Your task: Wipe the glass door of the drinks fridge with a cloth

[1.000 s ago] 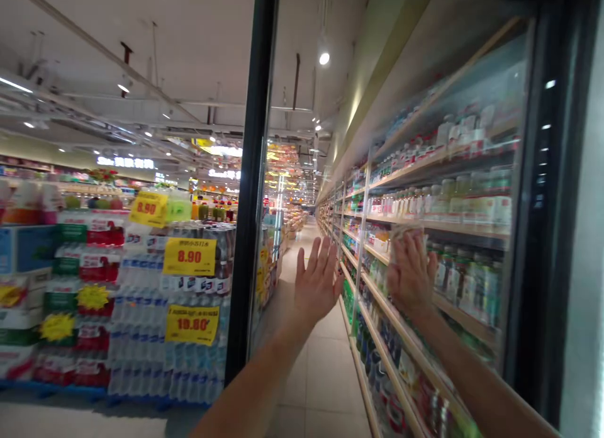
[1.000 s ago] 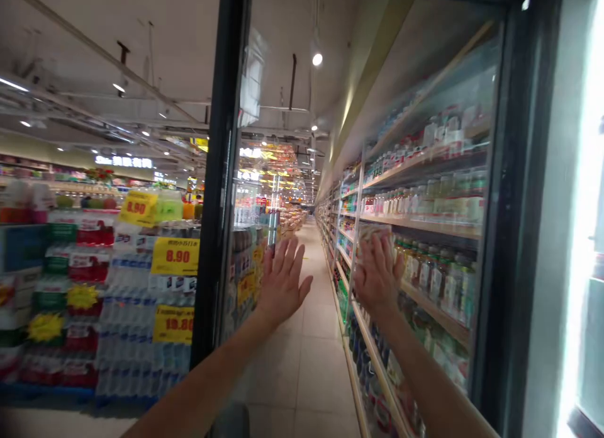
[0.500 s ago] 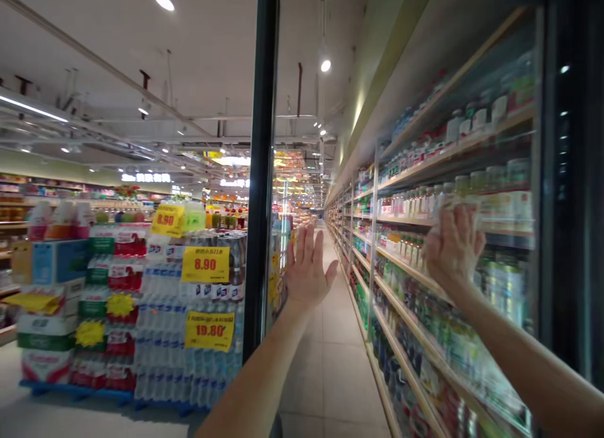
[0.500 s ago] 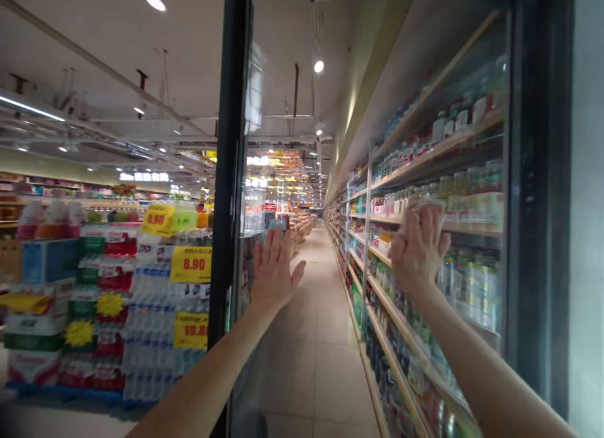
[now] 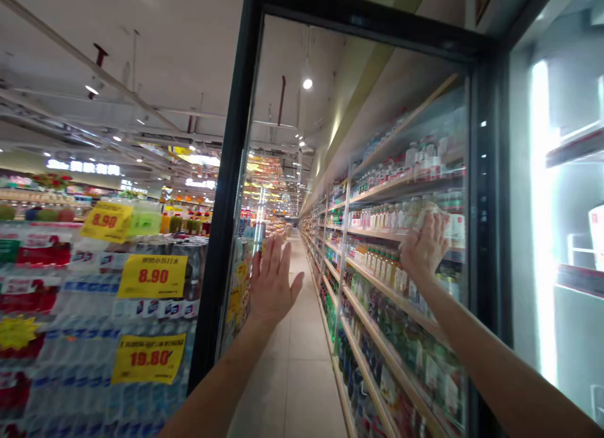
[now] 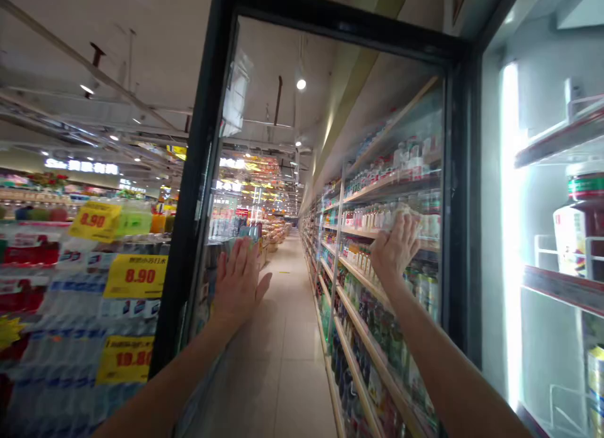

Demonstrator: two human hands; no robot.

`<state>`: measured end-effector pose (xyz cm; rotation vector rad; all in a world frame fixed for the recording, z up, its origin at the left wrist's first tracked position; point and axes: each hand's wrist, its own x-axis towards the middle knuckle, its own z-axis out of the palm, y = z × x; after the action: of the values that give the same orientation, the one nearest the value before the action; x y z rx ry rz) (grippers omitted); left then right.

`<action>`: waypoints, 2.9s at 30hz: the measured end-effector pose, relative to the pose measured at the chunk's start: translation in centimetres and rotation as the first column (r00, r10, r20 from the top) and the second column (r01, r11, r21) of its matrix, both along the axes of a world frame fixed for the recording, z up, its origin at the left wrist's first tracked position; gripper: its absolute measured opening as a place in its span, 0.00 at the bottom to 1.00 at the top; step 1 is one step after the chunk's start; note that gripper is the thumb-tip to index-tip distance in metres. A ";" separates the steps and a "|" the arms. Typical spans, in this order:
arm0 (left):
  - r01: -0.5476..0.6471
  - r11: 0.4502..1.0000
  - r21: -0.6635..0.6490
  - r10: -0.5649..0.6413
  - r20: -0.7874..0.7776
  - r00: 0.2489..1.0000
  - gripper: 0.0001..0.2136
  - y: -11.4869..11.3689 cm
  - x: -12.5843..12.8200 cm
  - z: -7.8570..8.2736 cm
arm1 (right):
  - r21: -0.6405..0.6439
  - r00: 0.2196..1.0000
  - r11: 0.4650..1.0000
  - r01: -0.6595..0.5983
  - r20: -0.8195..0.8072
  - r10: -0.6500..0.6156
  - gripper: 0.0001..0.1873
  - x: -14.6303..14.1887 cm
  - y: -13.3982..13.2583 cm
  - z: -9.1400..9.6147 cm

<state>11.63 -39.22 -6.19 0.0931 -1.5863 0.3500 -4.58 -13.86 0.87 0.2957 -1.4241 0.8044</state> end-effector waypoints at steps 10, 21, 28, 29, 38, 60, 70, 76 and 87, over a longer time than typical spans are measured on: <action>-0.004 0.999 -0.036 0.004 -0.015 1.000 0.31 -0.8 -0.5 0.0 | 0.374 0.984 0.923 0.094 -0.179 -0.028 0.30 1.9 -3.8 2.9; -0.009 0.999 -0.046 0.007 -0.032 0.999 0.30 -1.0 -0.6 -0.1 | 0.717 0.941 0.683 0.139 -0.311 0.134 0.29 4.4 -6.8 1.8; -0.001 0.999 -0.032 0.000 -0.030 1.000 0.30 -1.0 -0.6 -0.1 | 0.857 0.914 0.477 0.196 -0.336 0.229 0.31 4.7 -7.0 0.7; 0.002 1.000 -0.028 -0.003 -0.023 1.000 0.30 -1.0 -0.6 -0.1 | 0.892 0.884 0.381 0.244 -0.366 0.291 0.31 4.6 -6.7 0.1; 0.021 1.000 -0.009 -0.021 -0.010 1.000 0.29 -0.9 -0.6 -0.2 | 0.746 0.939 0.646 0.159 -0.316 0.134 0.30 3.9 -5.1 -0.5; -0.040 0.999 -0.037 0.041 0.008 0.999 0.30 -0.9 -0.4 -0.2 | 0.533 0.965 0.839 0.109 -0.259 0.039 0.32 3.7 -4.5 -5.2; -0.019 0.999 -0.038 0.019 0.005 1.000 0.29 -0.9 -0.3 -0.2 | 0.238 0.989 0.969 0.061 -0.142 -0.028 0.30 2.2 -3.0 -4.7; -0.034 0.998 -0.052 0.034 -0.007 0.999 0.28 -1.1 -0.4 -0.3 | 0.389 0.986 0.918 0.080 -0.166 -0.016 0.31 1.4 -1.9 -6.0; 0.000 0.998 -0.059 -0.001 -0.009 1.000 0.31 -1.4 -0.9 -0.3 | 0.243 0.989 0.962 0.129 -0.098 -0.108 0.30 0.4 -0.4 -4.9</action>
<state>10.74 -40.59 -6.45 0.0489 -1.5657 0.3952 -4.17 -14.23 -3.99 0.4271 -1.4500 0.5097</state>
